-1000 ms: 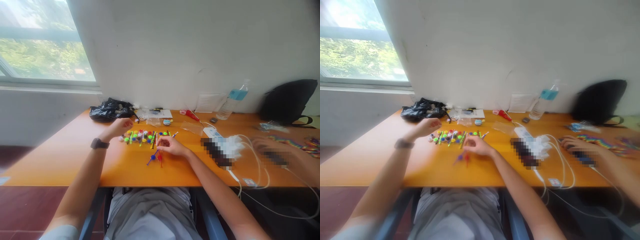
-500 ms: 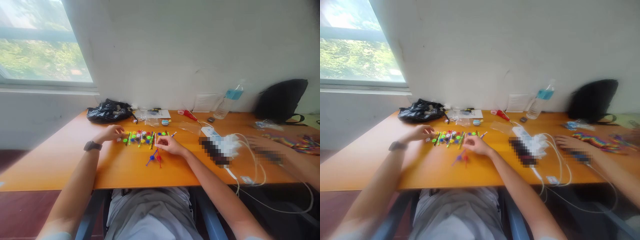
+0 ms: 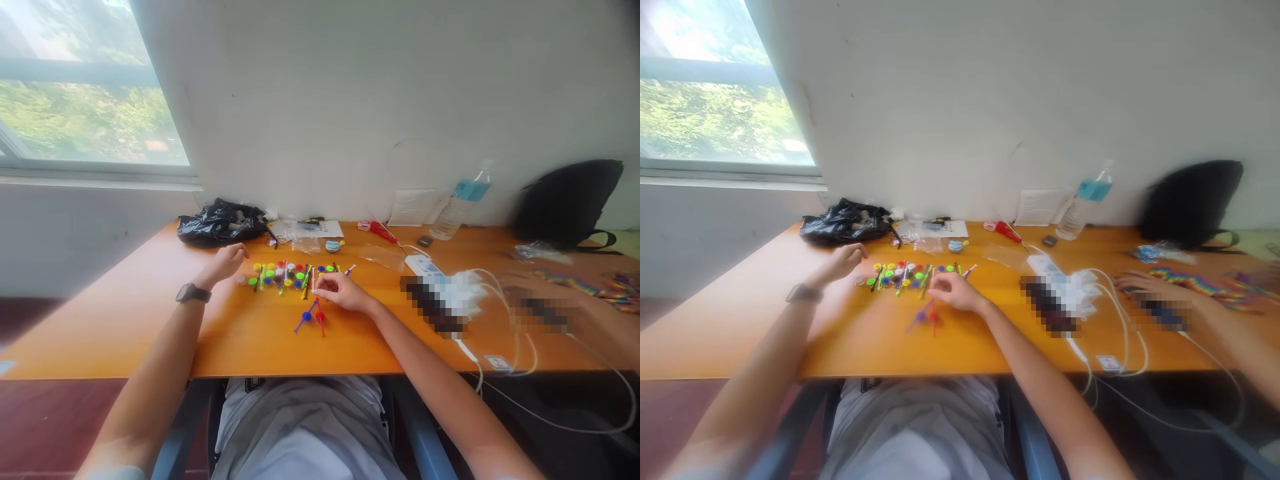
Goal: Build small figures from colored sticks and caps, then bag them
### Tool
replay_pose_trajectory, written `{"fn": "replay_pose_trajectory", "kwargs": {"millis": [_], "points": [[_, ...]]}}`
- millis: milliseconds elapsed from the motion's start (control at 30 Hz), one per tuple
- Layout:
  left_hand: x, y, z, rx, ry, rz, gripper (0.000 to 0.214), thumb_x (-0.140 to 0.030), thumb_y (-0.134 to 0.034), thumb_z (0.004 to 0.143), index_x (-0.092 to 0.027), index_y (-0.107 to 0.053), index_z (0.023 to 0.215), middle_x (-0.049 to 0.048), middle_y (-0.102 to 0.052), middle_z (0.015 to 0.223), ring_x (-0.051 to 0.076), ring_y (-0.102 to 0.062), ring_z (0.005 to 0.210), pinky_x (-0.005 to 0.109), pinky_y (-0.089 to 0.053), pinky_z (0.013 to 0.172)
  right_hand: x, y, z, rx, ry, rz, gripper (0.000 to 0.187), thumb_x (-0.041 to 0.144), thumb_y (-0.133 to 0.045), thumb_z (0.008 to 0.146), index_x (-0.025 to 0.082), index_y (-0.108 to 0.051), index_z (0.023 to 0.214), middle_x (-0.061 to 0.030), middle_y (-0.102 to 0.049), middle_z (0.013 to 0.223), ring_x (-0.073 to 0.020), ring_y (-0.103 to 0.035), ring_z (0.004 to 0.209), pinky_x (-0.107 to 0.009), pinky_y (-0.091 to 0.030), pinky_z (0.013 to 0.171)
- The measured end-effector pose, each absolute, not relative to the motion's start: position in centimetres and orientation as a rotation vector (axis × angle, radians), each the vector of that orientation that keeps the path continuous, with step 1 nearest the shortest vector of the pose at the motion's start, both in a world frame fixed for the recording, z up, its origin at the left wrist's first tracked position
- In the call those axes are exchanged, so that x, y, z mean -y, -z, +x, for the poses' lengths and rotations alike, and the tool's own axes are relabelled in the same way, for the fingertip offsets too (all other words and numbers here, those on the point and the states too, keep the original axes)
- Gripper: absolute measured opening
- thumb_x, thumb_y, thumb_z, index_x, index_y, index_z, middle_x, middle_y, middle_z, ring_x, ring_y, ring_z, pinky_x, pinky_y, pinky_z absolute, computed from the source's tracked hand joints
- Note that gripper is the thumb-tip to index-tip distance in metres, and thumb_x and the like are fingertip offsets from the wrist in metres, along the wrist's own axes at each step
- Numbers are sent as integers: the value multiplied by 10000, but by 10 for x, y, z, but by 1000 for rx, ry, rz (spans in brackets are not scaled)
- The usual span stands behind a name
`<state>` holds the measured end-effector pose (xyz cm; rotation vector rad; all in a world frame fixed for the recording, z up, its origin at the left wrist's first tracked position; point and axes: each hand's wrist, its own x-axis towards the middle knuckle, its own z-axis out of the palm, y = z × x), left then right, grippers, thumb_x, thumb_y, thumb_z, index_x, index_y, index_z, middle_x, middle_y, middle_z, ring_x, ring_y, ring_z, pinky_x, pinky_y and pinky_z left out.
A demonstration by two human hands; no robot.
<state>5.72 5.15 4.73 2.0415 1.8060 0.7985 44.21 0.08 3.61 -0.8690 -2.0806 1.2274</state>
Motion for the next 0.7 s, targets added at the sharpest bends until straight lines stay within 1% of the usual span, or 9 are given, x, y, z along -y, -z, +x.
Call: {"fn": "replay_pose_trajectory", "kwargs": {"millis": [67,133,300,367,433,500,567,633,700], "points": [[-50,-50,62,-1803,-784,2047,361,-325,-393,893,-170,-715,840,69,-723,854,217,-644,774,271,-469,649,-1,-36,442,2087,-1224,-872,372,544,-731,907,184,-654,859,7,-567,778,-147,-504,704,-275,-410,676],[-47,-52,67,-1789,-765,2049,396,-353,-390,915,-170,-726,813,62,-706,801,216,-630,739,272,-457,629,-1,-36,442,2092,-1220,-873,371,546,-726,911,184,-657,866,3,-576,790,-149,-510,712,-274,-410,676],[-42,-52,77,-1718,-750,2100,453,-549,-483,961,-175,-735,922,31,-688,673,179,-578,602,255,-429,586,-1,-37,441,2083,-1201,-866,370,547,-727,910,186,-660,860,6,-568,781,-147,-497,703,-268,-395,657],[-42,-51,78,-1662,-767,2133,428,-544,-504,956,-177,-724,950,48,-737,747,178,-607,640,252,-456,626,-1,-36,441,2072,-1197,-865,363,541,-732,908,189,-660,853,9,-563,773,-146,-491,697,-267,-390,652],[-42,-52,79,-1634,-823,2162,376,-479,-500,945,-175,-721,956,77,-778,891,198,-657,755,260,-489,700,-2,-34,441,2060,-1187,-867,355,535,-735,904,192,-662,849,8,-564,771,-147,-491,695,-266,-388,647],[-40,-53,80,-1643,-831,2177,331,-419,-498,920,-173,-719,902,86,-780,952,211,-670,818,267,-493,727,-4,-31,442,2051,-1162,-878,345,528,-734,902,192,-672,855,2,-577,783,-149,-494,698,-265,-387,639],[-38,-55,80,-1675,-750,2186,298,-400,-526,887,-175,-714,834,69,-757,855,203,-646,749,265,-464,664,-7,-28,443,2032,-1130,-892,330,514,-731,903,191,-683,861,-2,-590,795,-147,-492,697,-264,-384,633],[-36,-56,81,-1701,-635,2212,283,-426,-586,855,-181,-719,806,39,-694,704,183,-590,639,262,-404,584,-10,-27,444,1998,-1098,-910,318,503,-730,904,190,-688,862,-1,-593,790,-143,-487,689,-266,-385,634],[-36,-55,80,-1716,-554,2240,293,-464,-643,826,-185,-726,797,16,-629,611,168,-544,567,262,-359,541,-11,-27,445,1958,-1079,-939,327,514,-732,899,193,-683,858,-4,-600,777,-148,-499,687,-272,-399,638]]}}
